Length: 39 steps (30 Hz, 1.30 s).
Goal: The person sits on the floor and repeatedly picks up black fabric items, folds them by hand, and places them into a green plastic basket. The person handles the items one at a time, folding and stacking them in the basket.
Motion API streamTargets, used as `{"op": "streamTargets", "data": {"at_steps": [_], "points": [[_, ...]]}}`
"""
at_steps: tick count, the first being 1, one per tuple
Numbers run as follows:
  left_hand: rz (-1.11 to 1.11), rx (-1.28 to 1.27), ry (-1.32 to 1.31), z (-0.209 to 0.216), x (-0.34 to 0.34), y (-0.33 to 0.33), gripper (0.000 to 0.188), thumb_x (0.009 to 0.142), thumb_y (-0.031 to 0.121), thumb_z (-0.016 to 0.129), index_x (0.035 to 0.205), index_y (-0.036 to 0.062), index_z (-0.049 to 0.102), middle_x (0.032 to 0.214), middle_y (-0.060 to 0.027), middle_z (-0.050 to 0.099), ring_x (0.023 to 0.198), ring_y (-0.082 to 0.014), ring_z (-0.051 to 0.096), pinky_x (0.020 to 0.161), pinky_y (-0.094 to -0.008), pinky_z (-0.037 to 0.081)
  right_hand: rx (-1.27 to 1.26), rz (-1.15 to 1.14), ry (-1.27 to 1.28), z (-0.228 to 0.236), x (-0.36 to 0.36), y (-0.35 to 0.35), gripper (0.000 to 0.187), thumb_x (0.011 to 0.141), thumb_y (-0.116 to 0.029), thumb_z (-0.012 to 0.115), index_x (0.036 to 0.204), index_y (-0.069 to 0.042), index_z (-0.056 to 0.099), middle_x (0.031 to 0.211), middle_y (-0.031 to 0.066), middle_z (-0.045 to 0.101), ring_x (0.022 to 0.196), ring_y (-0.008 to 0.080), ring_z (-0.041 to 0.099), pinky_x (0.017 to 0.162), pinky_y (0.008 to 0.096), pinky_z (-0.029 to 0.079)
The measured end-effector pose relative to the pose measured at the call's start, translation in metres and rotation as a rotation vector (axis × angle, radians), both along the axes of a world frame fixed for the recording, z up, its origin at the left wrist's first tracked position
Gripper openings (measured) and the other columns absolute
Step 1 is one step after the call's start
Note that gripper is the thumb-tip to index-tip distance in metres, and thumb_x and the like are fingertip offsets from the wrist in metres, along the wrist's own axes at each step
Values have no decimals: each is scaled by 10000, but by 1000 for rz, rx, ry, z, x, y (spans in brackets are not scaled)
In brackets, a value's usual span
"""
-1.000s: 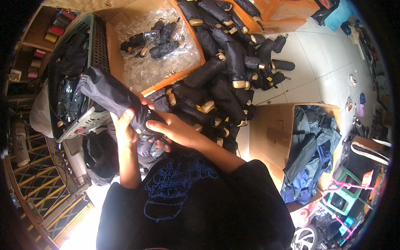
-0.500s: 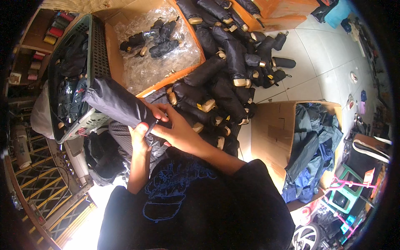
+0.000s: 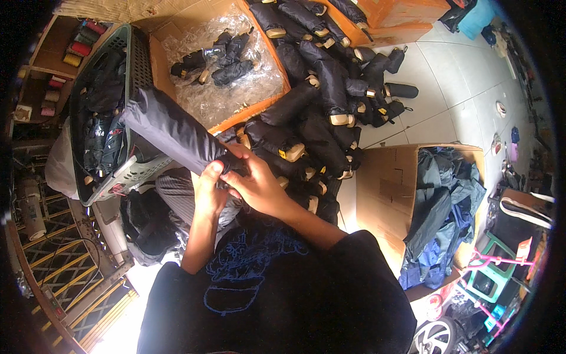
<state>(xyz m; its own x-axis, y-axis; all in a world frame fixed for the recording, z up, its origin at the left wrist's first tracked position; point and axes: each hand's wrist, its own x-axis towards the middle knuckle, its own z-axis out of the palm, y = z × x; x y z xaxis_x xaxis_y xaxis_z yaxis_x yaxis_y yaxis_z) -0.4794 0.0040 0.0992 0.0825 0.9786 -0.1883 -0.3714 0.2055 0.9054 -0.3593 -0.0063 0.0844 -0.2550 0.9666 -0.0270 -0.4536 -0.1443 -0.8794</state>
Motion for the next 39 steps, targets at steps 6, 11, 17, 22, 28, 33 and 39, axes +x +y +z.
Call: {"op": "streamTargets", "data": {"at_steps": [6,11,17,22,28,33,39], "points": [[-129,81,-162,-3,-2,2,633,764,303,751,1212,-52,481,1179,-251,591,938,-266,655,576,-283,576,103,30,-25,3,7,2,326,948,-106,593,1232,-11,464,934,41,543,677,55,499,527,212,419],[-120,320,-385,10,-8,20,811,708,427,785,1284,5,401,1256,-248,529,1151,-349,558,1090,-521,342,-101,242,74,9,14,1,318,963,-120,567,1221,19,444,877,52,536,602,84,491,509,235,416],[-273,353,-302,0,-16,21,742,665,455,812,1146,48,420,907,-109,585,929,-291,621,1086,-532,312,-162,250,108,2,4,-4,351,959,-79,529,1270,-5,384,932,69,522,609,90,501,469,232,431],[-168,300,-153,-11,-7,5,630,716,349,806,1122,-27,504,925,-165,644,950,-309,638,994,-476,406,-208,187,141,12,0,-1,296,959,-75,526,1229,-23,418,914,59,521,632,87,517,438,228,417],[6,226,-144,11,-3,8,749,708,388,807,1199,-81,490,1134,-239,610,1042,-311,619,851,-401,533,-162,196,35,14,6,9,336,969,-109,544,1257,-22,393,1009,55,534,798,74,538,608,217,468],[239,53,-142,-1,-10,10,480,781,290,726,1049,-63,541,901,-164,631,684,-224,641,529,-310,546,-28,221,-171,-3,1,2,243,986,-149,530,1107,-39,349,925,51,495,690,63,497,552,239,425],[212,-95,-101,-33,7,-12,403,794,151,749,1101,1,534,892,-94,649,581,-129,594,356,-216,430,-160,194,-246,-7,12,-2,438,997,-146,495,1354,-21,274,1047,75,528,756,78,517,617,225,439]]}}
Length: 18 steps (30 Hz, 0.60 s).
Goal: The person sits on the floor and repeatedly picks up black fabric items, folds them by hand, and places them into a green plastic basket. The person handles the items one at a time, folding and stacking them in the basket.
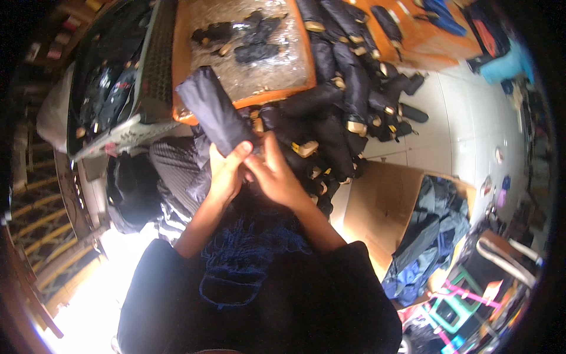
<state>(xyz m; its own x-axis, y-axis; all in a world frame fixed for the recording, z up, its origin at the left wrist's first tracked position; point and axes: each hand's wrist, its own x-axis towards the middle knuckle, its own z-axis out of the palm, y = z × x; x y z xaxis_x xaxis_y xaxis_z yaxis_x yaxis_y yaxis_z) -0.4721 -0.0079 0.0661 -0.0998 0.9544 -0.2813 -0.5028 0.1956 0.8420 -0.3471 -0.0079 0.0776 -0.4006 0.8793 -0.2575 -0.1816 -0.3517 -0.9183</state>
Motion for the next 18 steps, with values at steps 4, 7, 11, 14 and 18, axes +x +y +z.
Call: {"op": "streamTargets", "data": {"at_steps": [4,7,11,14,18], "points": [[252,196,-162,-22,-38,-10,706,828,262,726,1383,60,339,1316,-99,486,1177,-214,505,991,-366,413,115,275,-103,-10,26,17,236,991,-150,499,1187,-65,400,862,17,531,648,49,477,510,210,368],[119,169,187,-35,-110,-21,573,843,266,724,1305,60,455,1147,-91,606,1080,-198,563,937,-322,432,156,575,-362,-10,27,35,159,980,-179,526,1046,-59,443,638,10,520,574,68,465,498,231,373],[-325,1,858,-63,-129,-54,339,884,243,670,1144,39,596,1047,-130,628,1032,-275,573,937,-366,427,232,741,-651,-15,2,56,251,930,-258,587,1013,-29,528,709,159,614,636,309,595,618,407,461],[-278,149,1214,-68,-117,-68,327,857,295,679,1085,62,653,993,-122,618,1027,-295,504,949,-405,389,444,696,-815,-11,-7,80,261,910,-295,598,988,-50,645,874,177,685,805,393,654,715,451,509],[-487,191,1225,-68,-118,-68,316,828,366,695,972,85,714,1010,-63,625,1027,-264,500,906,-402,385,640,540,-810,-6,-27,151,238,928,-236,592,1016,-19,636,855,152,683,808,277,674,714,357,499]]}}
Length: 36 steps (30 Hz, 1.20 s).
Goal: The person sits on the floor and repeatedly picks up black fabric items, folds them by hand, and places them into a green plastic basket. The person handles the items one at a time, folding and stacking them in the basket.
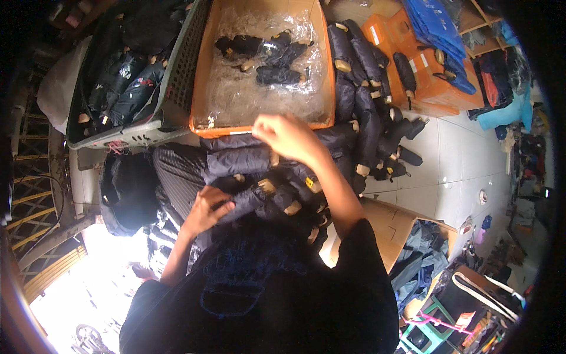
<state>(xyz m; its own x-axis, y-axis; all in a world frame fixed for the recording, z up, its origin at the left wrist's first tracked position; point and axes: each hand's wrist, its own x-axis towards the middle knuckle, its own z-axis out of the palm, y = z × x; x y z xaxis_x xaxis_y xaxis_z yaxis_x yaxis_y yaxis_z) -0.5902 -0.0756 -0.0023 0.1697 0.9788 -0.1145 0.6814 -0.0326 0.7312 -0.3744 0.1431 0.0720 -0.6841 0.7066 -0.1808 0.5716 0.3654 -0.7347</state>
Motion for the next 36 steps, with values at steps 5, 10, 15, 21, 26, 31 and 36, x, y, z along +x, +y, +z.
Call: {"op": "streamTargets", "data": {"at_steps": [5,10,15,21,26,31,36], "points": [[15,-31,-103,13,2,7,313,818,320,711,1001,65,697,1015,-69,632,1031,-268,535,915,-392,391,295,-133,-237,-112,-31,138,287,870,-263,639,1065,-53,636,1130,154,644,1019,332,620,856,437,491],[148,95,-232,13,-12,25,231,798,124,727,989,4,676,990,-130,663,962,-297,610,857,-376,469,356,-202,-627,-192,-35,181,739,742,-302,768,1375,-117,433,1391,96,428,1295,352,393,992,550,379],[377,245,-230,41,-44,41,70,814,58,678,860,5,679,856,-110,684,821,-274,637,759,-357,489,531,23,-792,-212,-56,166,721,575,-289,877,1220,-158,582,1295,106,448,1269,303,386,950,514,364],[785,789,142,101,-141,88,74,807,51,671,855,3,640,802,-111,638,752,-280,606,737,-373,474,415,-197,-474,-168,-54,157,735,628,-359,820,1215,-92,467,1083,183,647,1093,361,576,950,604,364],[1097,750,462,110,-244,140,325,822,213,692,1066,3,648,903,-165,680,842,-339,648,789,-431,486,384,-441,195,-135,-38,163,614,656,-245,843,1141,-47,522,1028,198,657,951,380,643,828,430,501],[1055,353,226,105,-295,136,487,814,347,705,1130,-20,657,963,-218,697,906,-368,676,779,-413,504,271,-561,608,-74,-34,125,445,745,-103,808,1102,24,575,1010,99,660,930,190,635,866,318,489],[1182,666,19,128,-280,117,344,861,237,690,1088,-21,676,847,-106,716,744,-197,660,692,-307,493,215,-599,832,-35,-17,90,368,781,-57,770,1095,16,592,1012,73,654,937,165,623,879,304,486]]}}
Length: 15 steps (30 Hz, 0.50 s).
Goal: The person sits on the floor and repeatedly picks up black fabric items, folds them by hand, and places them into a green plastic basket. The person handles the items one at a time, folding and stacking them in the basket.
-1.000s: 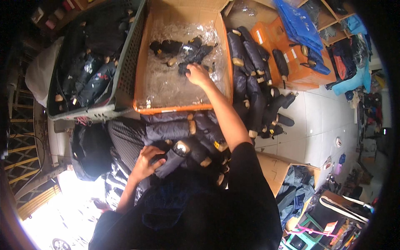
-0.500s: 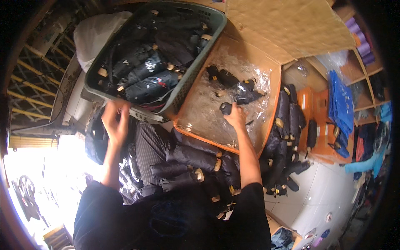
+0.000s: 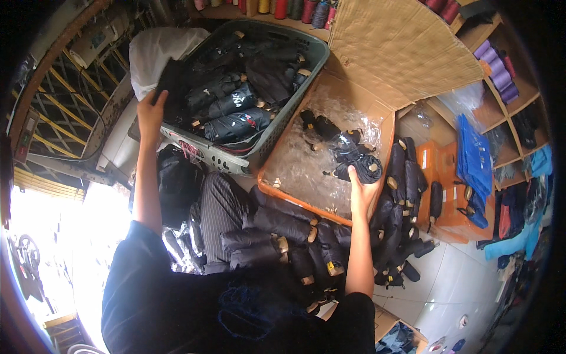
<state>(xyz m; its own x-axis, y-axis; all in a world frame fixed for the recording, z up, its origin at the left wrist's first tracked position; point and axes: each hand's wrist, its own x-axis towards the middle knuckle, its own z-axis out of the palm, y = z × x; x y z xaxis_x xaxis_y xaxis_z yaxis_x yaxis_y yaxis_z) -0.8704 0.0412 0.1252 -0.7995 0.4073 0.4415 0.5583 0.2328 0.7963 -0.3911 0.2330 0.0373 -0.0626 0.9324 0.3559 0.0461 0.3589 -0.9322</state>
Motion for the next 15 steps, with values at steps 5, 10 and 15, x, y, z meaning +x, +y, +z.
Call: {"op": "streamTargets", "data": {"at_steps": [5,10,15], "points": [[-304,231,42,34,97,-17,128,830,69,700,901,-28,656,831,-42,673,773,-102,596,722,-247,466,-120,391,352,42,10,-40,383,781,-64,660,1132,28,540,1003,148,638,921,250,642,875,375,505],[-676,280,173,-4,214,-27,199,653,-62,644,840,-4,609,921,-106,658,854,-238,628,808,-325,471,-467,978,536,61,6,-90,689,629,-347,756,1170,-8,497,1136,242,553,664,293,624,642,410,526],[-985,155,398,-59,286,-26,284,569,-39,631,842,27,591,996,-124,632,973,-331,589,873,-458,446,-780,1061,578,44,29,-149,726,631,-259,768,1234,27,483,887,168,653,750,269,669,699,386,551]]}}
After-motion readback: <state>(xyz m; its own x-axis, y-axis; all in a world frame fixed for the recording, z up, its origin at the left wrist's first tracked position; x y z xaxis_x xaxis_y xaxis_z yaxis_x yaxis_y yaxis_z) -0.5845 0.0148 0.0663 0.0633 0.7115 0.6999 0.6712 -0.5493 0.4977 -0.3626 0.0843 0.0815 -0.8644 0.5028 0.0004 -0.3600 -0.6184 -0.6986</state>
